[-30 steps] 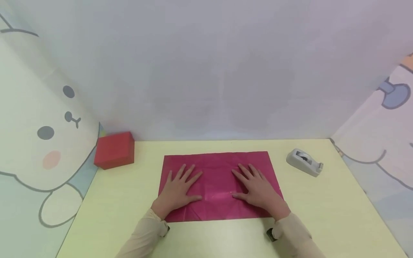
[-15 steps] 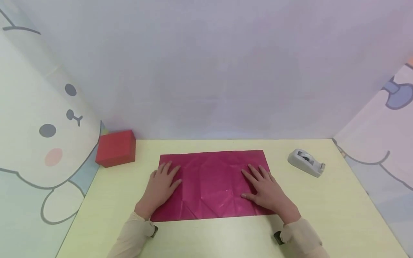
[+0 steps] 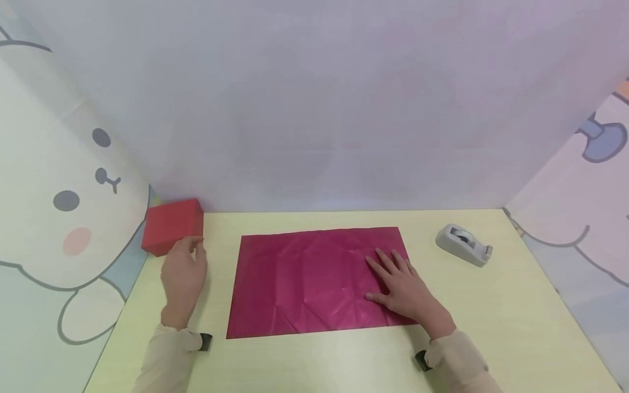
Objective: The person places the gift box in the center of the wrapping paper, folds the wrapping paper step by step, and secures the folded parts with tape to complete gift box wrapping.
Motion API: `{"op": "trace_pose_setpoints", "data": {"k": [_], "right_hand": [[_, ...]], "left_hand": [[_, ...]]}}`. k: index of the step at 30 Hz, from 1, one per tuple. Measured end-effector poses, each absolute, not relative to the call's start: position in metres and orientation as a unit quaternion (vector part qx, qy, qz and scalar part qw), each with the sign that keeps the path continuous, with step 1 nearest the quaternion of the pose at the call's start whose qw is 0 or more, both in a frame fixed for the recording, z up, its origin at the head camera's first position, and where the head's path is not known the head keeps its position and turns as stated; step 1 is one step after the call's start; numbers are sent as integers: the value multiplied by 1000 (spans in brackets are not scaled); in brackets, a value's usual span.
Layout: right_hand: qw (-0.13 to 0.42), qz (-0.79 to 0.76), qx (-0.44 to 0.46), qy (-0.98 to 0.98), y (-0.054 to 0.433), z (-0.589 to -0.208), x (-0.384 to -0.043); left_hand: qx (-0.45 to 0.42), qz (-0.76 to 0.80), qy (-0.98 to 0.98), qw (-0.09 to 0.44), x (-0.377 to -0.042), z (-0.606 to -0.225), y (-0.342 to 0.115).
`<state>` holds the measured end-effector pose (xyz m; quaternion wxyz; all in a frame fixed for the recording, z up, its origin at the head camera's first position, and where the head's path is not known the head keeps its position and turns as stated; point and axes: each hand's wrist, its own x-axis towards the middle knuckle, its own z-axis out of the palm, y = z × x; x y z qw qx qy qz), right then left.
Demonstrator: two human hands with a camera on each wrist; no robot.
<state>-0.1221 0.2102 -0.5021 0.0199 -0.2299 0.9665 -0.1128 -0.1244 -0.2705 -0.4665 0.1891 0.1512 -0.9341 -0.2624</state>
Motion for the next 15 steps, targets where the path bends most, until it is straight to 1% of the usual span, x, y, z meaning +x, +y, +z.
{"op": "trace_pose_setpoints", "data": {"k": [11, 14, 15], "right_hand": [[25, -116, -227, 967, 210, -501, -122], [25, -116, -226, 967, 210, -503, -122], [25, -116, -226, 967, 211, -503, -122]], "left_hand": [[208, -248, -900, 293, -130, -453, -311], [224, -243, -893, 305, -133, -453, -322], [231, -241, -893, 301, -134, -453, -326]]}}
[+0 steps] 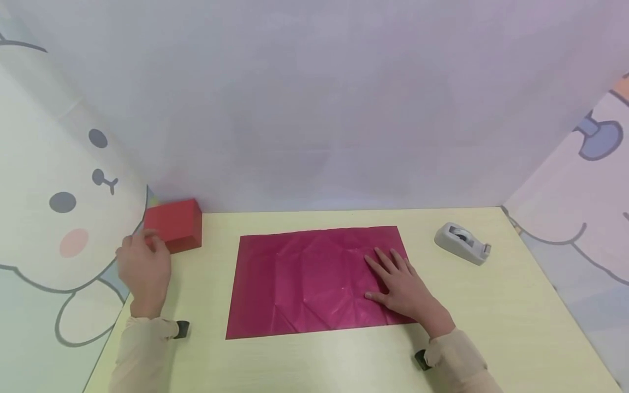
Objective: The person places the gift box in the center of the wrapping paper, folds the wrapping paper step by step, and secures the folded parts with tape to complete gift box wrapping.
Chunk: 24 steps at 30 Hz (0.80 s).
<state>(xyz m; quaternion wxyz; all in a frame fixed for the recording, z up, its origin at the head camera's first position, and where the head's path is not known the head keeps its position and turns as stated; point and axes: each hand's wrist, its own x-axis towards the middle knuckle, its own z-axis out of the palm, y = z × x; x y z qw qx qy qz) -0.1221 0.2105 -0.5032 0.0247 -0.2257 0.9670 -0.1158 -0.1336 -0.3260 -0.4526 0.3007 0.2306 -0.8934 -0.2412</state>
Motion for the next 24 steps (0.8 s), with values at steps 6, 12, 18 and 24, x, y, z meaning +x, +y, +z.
{"op": "trace_pose_setpoints", "data": {"k": [6, 12, 18, 24], "right_hand": [[23, -118, -225, 967, 211, -504, -122], [25, -121, -224, 967, 211, -504, -121], [27, -121, -225, 966, 210, -504, -120], [24, -123, -226, 966, 210, -505, -121]], "left_hand": [[259, -257, -899, 241, -140, -451, -344], [290, -291, -895, 171, -150, -458, -361], [320, -318, -886, 109, -159, -466, -376], [328, -347, -875, 79, -160, -471, -385]]}}
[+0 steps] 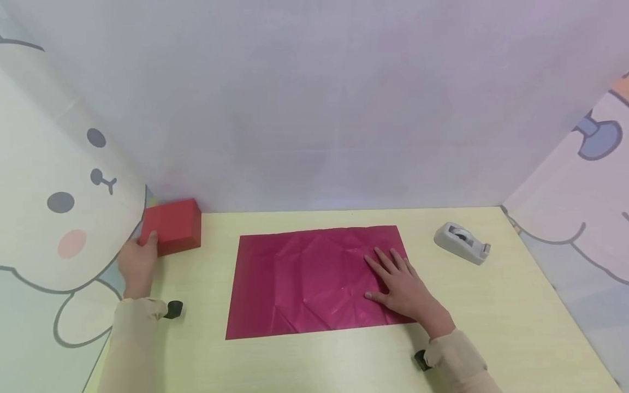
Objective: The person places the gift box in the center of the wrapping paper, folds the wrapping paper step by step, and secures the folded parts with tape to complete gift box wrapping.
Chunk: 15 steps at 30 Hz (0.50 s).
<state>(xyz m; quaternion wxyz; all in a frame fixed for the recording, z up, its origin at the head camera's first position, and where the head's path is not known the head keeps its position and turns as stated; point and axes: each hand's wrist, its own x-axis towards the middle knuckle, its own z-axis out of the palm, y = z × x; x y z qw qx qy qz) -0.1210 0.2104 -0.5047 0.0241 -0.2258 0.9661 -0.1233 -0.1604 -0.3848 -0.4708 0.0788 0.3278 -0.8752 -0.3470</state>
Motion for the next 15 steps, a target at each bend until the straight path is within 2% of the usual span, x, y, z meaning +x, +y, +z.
{"op": "trace_pose_setpoints", "data": {"k": [15], "right_hand": [[28, -125, -223, 967, 212, -508, -122]], "left_hand": [[340, -422, -836, 86, -155, -469, -377]]}}
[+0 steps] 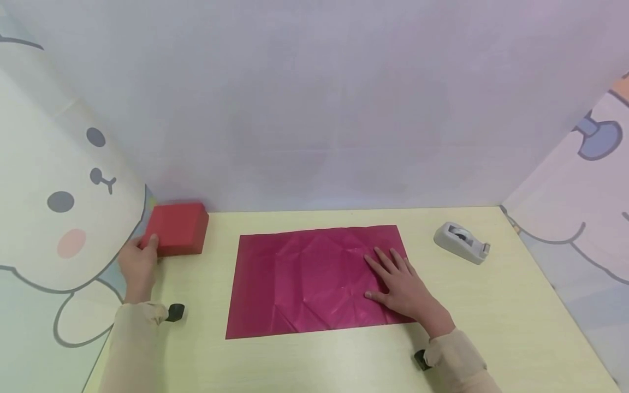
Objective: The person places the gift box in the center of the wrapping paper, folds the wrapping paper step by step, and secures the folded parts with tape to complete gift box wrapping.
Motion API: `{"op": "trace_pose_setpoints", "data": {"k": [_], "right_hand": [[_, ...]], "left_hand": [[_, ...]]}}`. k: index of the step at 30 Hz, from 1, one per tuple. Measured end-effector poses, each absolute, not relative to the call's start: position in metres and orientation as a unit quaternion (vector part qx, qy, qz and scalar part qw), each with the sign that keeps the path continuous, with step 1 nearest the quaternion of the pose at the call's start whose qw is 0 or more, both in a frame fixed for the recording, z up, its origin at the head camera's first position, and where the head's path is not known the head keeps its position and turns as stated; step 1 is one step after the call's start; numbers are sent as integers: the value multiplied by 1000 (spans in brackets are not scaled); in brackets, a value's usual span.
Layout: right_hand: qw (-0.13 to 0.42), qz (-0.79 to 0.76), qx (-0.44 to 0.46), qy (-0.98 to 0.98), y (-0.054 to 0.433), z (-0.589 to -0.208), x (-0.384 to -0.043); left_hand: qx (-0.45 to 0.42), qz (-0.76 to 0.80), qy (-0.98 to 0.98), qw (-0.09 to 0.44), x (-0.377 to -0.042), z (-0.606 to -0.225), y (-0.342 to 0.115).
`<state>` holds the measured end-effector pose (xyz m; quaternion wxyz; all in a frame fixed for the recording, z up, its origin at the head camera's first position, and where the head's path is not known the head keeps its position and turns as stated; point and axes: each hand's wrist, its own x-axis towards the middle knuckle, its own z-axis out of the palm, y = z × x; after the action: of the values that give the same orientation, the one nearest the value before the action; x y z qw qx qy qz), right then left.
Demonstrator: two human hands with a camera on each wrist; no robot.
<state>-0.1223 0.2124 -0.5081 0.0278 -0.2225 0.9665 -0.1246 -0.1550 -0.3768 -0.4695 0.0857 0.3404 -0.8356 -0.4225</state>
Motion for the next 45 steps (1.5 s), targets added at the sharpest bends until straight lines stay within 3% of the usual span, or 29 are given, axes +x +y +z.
{"op": "trace_pose_setpoints", "data": {"k": [10, 23, 35, 45], "right_hand": [[23, -130, -228, 965, 215, -511, -122], [31, -128, -231, 964, 215, -512, -122], [44, -128, -222, 965, 215, -507, -126], [52, -133, -216, 966, 214, -506, -126]], "left_hand": [[292, -631, -715, 74, -151, -462, -365], [163, -572, -804, 10, -150, -455, -345], [17, -520, -850, -84, -159, -414, -265], [-76, -503, -844, -172, -176, -419, -204]]}}
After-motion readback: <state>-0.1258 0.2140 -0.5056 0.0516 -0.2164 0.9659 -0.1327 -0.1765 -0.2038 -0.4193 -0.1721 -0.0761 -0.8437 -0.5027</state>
